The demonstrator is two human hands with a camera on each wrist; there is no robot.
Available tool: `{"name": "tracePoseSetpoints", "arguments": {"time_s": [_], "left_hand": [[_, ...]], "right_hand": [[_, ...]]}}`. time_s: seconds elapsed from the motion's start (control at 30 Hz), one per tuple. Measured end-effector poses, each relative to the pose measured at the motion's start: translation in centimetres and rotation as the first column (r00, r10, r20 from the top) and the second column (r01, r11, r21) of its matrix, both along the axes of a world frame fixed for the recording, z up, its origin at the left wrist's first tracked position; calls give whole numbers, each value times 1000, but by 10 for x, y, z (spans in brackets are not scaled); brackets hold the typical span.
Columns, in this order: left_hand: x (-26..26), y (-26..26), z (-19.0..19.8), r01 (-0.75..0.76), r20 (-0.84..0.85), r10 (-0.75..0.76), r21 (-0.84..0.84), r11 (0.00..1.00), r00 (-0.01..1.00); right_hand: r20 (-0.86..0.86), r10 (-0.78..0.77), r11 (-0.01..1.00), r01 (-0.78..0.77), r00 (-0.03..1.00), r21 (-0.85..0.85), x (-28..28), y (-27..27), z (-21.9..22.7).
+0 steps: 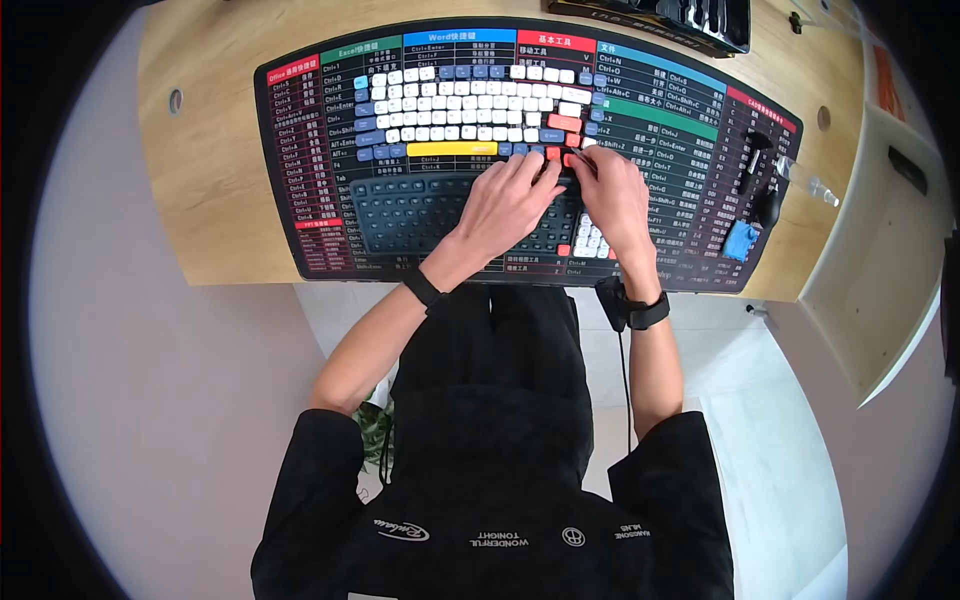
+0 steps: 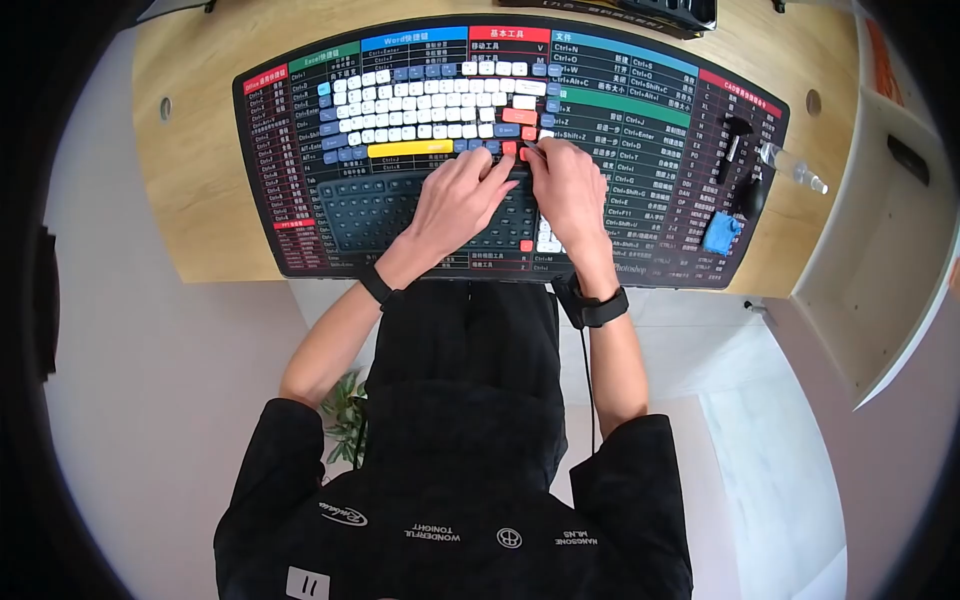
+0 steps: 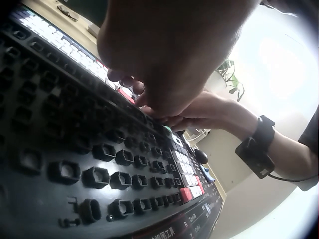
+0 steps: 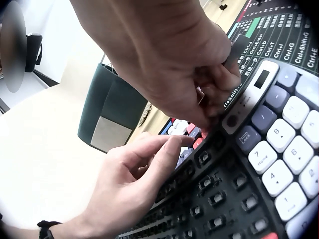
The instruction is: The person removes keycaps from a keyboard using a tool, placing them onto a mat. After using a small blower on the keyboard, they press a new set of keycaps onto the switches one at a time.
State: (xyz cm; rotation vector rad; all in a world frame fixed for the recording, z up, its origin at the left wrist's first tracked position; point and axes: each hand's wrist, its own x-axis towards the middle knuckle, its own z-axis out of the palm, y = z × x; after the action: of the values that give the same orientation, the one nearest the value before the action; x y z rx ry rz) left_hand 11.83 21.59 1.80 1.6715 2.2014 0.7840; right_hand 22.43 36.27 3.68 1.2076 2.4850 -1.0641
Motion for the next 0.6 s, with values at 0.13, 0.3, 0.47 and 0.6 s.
{"name": "tracePoseSetpoints", "arguments": {"time_s": [0.13, 0.3, 0.47, 0.6], "left_hand": [[-2, 1, -4, 12, -6, -13, -30, 999, 1000], [-5, 2, -4, 69, -22, -70, -43, 997, 997], [-7, 4, -4, 113, -51, -117, -74, 991, 992], [-8, 3, -4, 131, -77, -140, -111, 985, 987]], "right_hand": [[30, 9, 998, -11, 1000, 55, -4, -3, -4], [64, 24, 991, -32, 998, 128, -3, -4, -3], [26, 4, 992, -7, 1000, 123, -1, -8, -6], [17, 6, 990, -8, 1000, 140, -1, -9, -7]]}}
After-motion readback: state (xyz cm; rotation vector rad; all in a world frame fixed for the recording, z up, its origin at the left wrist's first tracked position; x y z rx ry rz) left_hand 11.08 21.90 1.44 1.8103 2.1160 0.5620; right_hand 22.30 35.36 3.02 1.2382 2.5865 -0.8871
